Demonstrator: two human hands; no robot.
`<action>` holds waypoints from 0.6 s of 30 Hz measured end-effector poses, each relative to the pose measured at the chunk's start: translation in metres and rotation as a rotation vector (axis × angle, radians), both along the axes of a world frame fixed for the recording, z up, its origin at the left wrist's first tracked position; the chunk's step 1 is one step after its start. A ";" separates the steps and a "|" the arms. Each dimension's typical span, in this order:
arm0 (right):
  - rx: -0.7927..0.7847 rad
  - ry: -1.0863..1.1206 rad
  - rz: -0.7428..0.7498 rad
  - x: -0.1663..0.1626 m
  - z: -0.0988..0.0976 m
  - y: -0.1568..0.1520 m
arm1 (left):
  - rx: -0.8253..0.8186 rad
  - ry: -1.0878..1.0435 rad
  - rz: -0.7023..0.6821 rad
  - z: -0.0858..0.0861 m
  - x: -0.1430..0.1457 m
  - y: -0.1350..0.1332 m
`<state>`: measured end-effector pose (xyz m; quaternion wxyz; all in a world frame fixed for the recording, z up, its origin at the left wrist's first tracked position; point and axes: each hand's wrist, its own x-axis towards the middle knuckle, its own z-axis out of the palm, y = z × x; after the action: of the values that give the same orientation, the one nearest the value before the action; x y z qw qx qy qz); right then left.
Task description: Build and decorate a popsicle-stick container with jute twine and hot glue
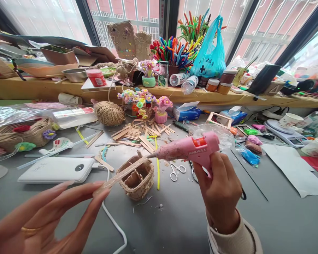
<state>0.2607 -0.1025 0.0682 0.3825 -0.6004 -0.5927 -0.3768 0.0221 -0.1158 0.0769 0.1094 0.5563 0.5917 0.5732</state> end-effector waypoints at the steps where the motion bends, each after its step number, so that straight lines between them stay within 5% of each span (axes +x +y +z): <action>1: 0.003 -0.007 -0.001 0.000 0.000 0.000 | -0.003 -0.001 0.001 0.000 0.000 0.000; 18: -0.060 0.034 0.000 0.001 -0.004 -0.003 | 0.057 -0.020 -0.021 0.000 0.000 0.001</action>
<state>0.2615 -0.1052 0.0642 0.3741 -0.6180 -0.5972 -0.3485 0.0217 -0.1144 0.0769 0.1053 0.5595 0.5684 0.5940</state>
